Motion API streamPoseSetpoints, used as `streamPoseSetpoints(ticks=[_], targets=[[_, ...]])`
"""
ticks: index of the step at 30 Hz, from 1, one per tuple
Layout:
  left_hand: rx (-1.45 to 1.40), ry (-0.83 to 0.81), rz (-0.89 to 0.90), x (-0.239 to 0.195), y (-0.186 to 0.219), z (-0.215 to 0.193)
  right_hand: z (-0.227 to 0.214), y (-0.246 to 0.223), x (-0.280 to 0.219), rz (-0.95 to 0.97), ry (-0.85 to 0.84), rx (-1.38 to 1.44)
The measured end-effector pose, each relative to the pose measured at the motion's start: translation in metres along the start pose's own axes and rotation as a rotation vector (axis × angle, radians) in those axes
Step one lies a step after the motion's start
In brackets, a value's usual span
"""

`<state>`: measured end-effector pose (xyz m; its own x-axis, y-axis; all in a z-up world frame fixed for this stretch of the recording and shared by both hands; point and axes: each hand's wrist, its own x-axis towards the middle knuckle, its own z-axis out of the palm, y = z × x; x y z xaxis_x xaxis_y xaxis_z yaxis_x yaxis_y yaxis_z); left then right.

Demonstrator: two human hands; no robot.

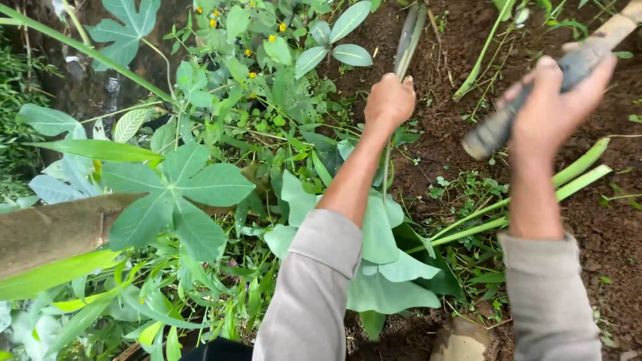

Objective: Using a sickle to cut weeds and clearing the cut vegetation by hand in a field.

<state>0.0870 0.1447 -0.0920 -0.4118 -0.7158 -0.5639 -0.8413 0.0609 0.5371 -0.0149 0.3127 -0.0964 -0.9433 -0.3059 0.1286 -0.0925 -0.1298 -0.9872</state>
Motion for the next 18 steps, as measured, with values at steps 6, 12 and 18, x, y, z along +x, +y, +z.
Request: streamPoseSetpoints(ticks=[6,12,18], targets=[[-0.05,0.023,0.08,0.014,-0.02,0.008,0.053,0.149,-0.039,0.055,-0.238,-0.305],[-0.14,-0.025,0.082,-0.005,-0.034,0.01,0.039,0.078,-0.034,0.294,-0.338,-0.255],[-0.157,-0.005,0.101,0.02,-0.052,0.036,0.053,0.083,0.003,0.019,0.047,0.005]])
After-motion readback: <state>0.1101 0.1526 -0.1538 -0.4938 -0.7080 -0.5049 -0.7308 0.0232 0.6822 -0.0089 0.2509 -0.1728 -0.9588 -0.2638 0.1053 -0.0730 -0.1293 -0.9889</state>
